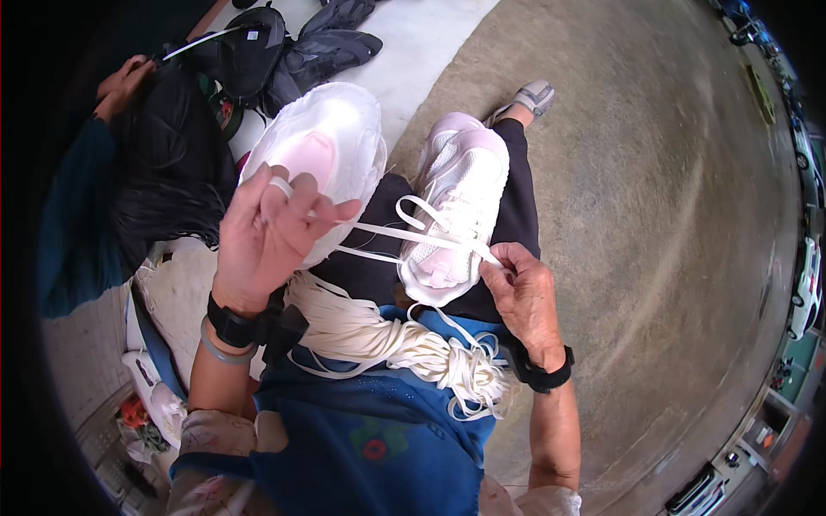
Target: The recorder is lacing a pair of white and pink athletic shoes while sitting outside.
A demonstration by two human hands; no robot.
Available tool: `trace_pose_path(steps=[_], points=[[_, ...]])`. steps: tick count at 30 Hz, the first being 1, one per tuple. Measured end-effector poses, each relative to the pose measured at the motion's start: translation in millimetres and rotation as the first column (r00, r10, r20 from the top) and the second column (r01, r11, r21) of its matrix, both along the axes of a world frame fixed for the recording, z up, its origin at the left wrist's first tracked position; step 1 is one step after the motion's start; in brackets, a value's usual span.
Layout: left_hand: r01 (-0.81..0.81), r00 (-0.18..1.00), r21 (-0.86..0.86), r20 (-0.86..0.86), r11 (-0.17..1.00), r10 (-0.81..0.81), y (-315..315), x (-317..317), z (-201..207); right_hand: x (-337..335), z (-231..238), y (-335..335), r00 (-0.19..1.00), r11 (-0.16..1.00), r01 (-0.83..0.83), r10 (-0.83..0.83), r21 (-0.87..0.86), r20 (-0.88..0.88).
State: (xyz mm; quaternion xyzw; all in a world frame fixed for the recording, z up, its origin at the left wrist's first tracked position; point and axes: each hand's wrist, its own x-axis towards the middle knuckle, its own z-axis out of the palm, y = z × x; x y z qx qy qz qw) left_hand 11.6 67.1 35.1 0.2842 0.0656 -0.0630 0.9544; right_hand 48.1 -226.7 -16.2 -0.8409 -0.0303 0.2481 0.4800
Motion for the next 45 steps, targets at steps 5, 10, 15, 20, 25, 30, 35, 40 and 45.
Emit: trace_pose_path(steps=[5,10,15,20,25,30,35,40,45], points=[[0.109,0.993,0.288,-0.067,0.951,-0.093,9.3,-10.1,-9.5,10.4,8.8,0.2,0.699,0.87,-0.064,0.389,-0.49,0.6],[0.247,0.96,0.906,-0.18,0.343,-0.214,5.4,1.3,-10.2,35.0,-9.6,-47.5,0.712,0.926,-0.039,0.29,-0.377,0.639],[0.311,0.94,0.88,-0.229,0.358,-0.255,-13.6,0.9,-8.4,12.3,17.1,-51.2,0.956,0.994,0.07,-0.042,-0.089,0.29],[0.37,0.864,0.928,-0.325,0.046,-0.386,-19.7,4.0,-0.9,-6.1,23.3,-57.7,0.942,0.98,-0.084,0.136,-0.178,0.305],[0.295,0.797,0.943,-0.33,-0.152,-0.506,-24.9,3.5,1.8,-21.5,28.6,-55.9,0.977,0.974,-0.213,0.213,0.074,0.01],[0.149,0.846,0.969,-0.228,-0.197,-0.481,-29.6,1.0,-12.4,-17.4,11.6,-63.7,0.951,0.967,-0.229,0.247,-0.114,0.186],[0.023,0.88,0.981,-0.111,-0.192,-0.462,-41.6,0.8,-20.8,-19.1,2.5,-72.2,0.984,1.0,0.007,-0.001,-0.029,0.178],[0.051,0.867,0.983,-0.132,-0.177,-0.481,-40.8,4.1,-21.1,-21.8,27.2,-56.8,0.996,0.974,-0.027,0.007,0.225,0.089],[-0.06,0.883,0.978,-0.041,-0.2,-0.468,-45.8,3.8,-29.0,-22.9,16.5,-14.6,0.929,0.98,-0.197,0.174,0.037,0.327]])
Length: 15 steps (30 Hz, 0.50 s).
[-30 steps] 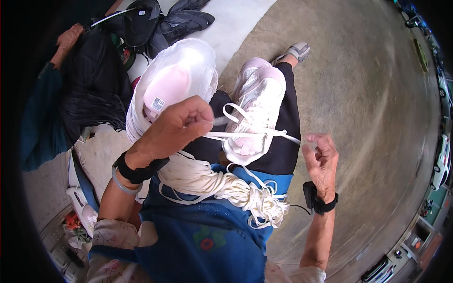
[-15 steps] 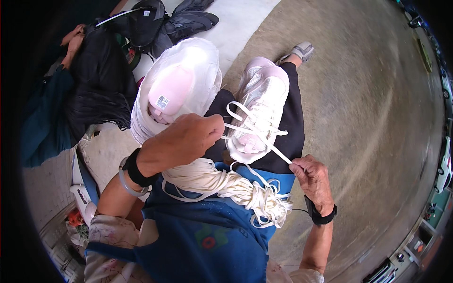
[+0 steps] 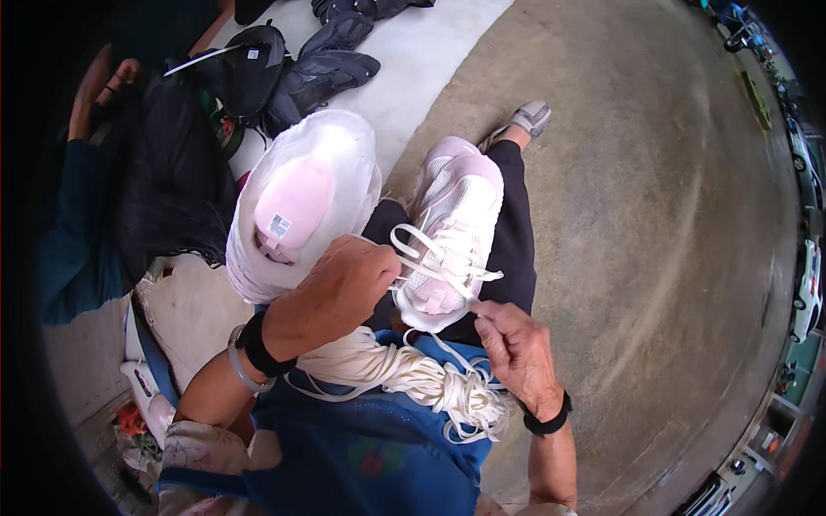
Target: The recorder is lacing a pair of white and pink athletic shoes while sitting outside.
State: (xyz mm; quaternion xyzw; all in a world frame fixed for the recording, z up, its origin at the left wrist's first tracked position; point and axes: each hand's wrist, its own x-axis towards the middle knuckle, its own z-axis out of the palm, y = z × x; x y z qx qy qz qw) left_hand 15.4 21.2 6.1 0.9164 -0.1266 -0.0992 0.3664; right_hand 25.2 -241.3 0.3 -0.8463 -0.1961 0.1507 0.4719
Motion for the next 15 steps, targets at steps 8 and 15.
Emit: trace_pose_path(steps=[8,15], points=[[-0.074,0.997,-0.012,-0.034,0.997,0.073,-4.0,1.5,-2.8,38.0,-22.3,16.5,0.979,0.974,0.194,-0.201,-0.12,-0.041],[-0.121,0.992,-0.028,0.043,0.992,0.123,-3.5,1.4,-11.1,42.3,-11.3,14.6,0.885,0.983,0.184,-0.159,0.015,-0.438]])
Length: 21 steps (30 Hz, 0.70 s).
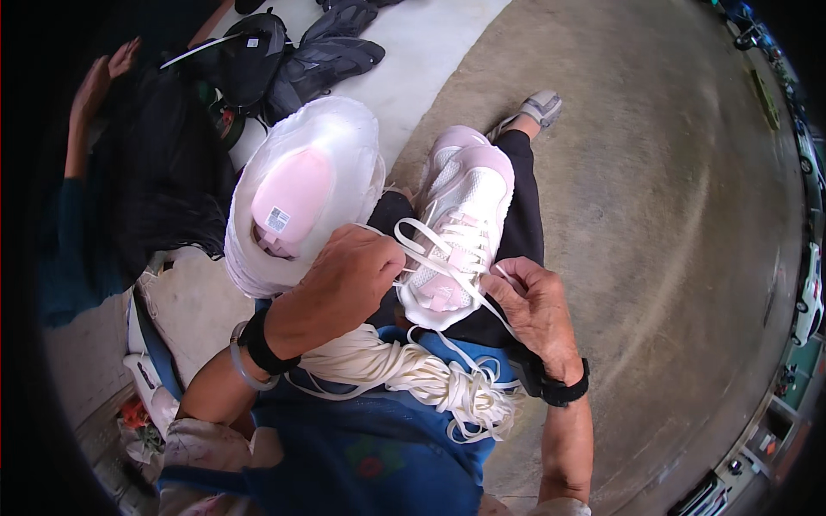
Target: The recorder is lacing a pair of white and pink athletic shoes while sitting outside.
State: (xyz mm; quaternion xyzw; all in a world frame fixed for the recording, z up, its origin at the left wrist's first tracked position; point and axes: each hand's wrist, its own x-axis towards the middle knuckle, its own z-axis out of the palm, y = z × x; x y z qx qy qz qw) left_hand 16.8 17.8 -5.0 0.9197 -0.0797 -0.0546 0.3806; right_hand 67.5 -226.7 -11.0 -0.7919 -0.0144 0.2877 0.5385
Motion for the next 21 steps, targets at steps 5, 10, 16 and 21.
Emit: trace_pose_path(steps=[5,10,16,21], points=[[0.009,0.995,0.017,-0.095,1.0,-0.008,3.3,1.8,6.6,6.6,-5.9,-0.4,0.998,0.998,-0.057,0.057,-0.028,0.001],[-0.031,0.999,0.011,-0.008,0.999,0.031,2.2,2.7,3.3,8.7,-11.1,1.2,0.995,0.994,0.014,-0.003,0.11,-0.102],[-0.033,0.999,-0.01,0.02,0.999,0.033,-0.1,4.4,-4.2,11.6,0.8,13.0,0.684,0.914,0.033,0.273,-0.404,0.676],[0.025,1.0,0.042,0.007,0.999,-0.025,2.0,5.8,-5.9,14.2,-3.1,-10.0,0.861,0.958,0.003,0.142,-0.285,0.488]])
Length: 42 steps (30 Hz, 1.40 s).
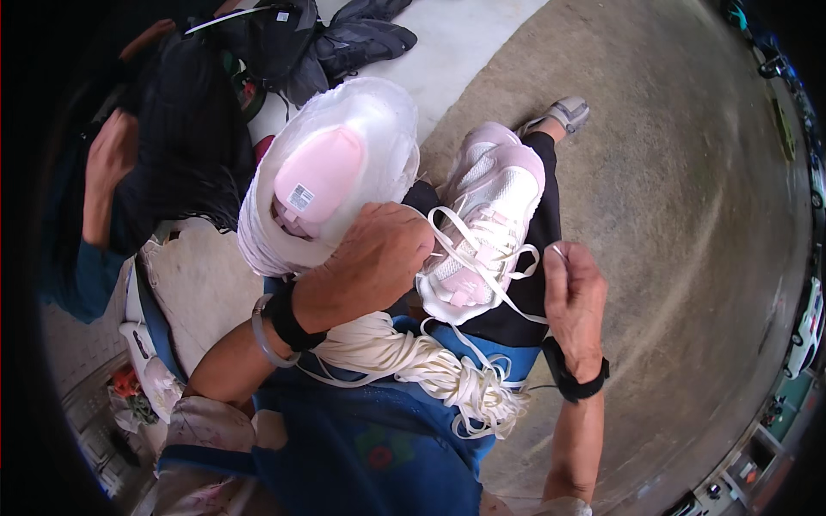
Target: The recorder is lacing a pair of white and pink athletic shoes while sitting outside.
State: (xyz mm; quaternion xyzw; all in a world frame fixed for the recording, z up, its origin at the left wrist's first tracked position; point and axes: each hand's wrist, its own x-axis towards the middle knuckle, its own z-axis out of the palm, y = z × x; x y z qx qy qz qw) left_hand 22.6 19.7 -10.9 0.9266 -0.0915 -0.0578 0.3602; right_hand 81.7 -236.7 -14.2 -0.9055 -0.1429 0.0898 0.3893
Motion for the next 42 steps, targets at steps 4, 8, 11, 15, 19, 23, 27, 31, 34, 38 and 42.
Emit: trace_pose_path(steps=[4,8,11,15,19,23,27,31,34,38,42], points=[[0.013,1.0,0.034,0.017,0.999,-0.014,1.0,3.1,0.5,-20.8,18.6,-5.5,0.978,0.983,-0.03,0.066,0.181,-0.2],[0.016,1.0,0.041,-0.013,0.999,-0.015,0.2,7.8,0.9,-46.2,24.6,-3.7,0.943,0.947,-0.323,0.321,-0.006,-0.084],[0.095,0.995,0.163,0.006,0.982,-0.097,-2.3,9.1,1.3,-46.0,28.9,-4.8,0.953,0.939,-0.3,0.288,-0.166,-0.089],[0.097,0.994,0.217,0.028,0.971,-0.106,-3.9,13.7,3.2,-42.7,25.4,-3.9,0.989,0.985,-0.1,0.083,-0.142,-0.119],[0.091,0.996,0.168,-0.027,0.982,-0.087,-3.7,15.8,9.8,-42.5,21.0,1.1,0.972,0.981,-0.097,0.057,-0.167,-0.23],[0.072,0.997,0.239,0.017,0.968,-0.078,-8.7,20.3,10.7,-40.8,1.2,2.3,0.983,0.984,-0.173,0.175,-0.027,0.059],[0.062,0.985,0.091,-0.168,0.994,-0.046,-8.1,17.8,1.9,-35.9,0.6,-0.9,0.972,0.958,-0.173,0.204,-0.229,0.119],[-0.018,0.994,0.046,-0.111,0.999,0.023,-10.3,11.2,2.5,-16.8,4.0,0.0,0.986,0.98,-0.133,0.146,-0.149,0.085],[-0.088,0.994,-0.012,-0.072,0.996,0.087,-11.7,3.7,4.4,-21.7,19.3,-2.1,0.986,0.999,-0.052,0.05,-0.006,-0.161],[-0.046,0.989,0.104,0.145,0.994,0.03,-15.6,-5.3,14.7,-41.2,9.4,-10.8,0.98,0.994,-0.046,0.064,0.1,-0.188],[-0.052,0.982,0.231,0.191,0.971,0.008,-23.3,-12.3,22.5,-49.7,8.5,-1.0,0.992,0.987,-0.071,0.085,0.146,-0.093]])
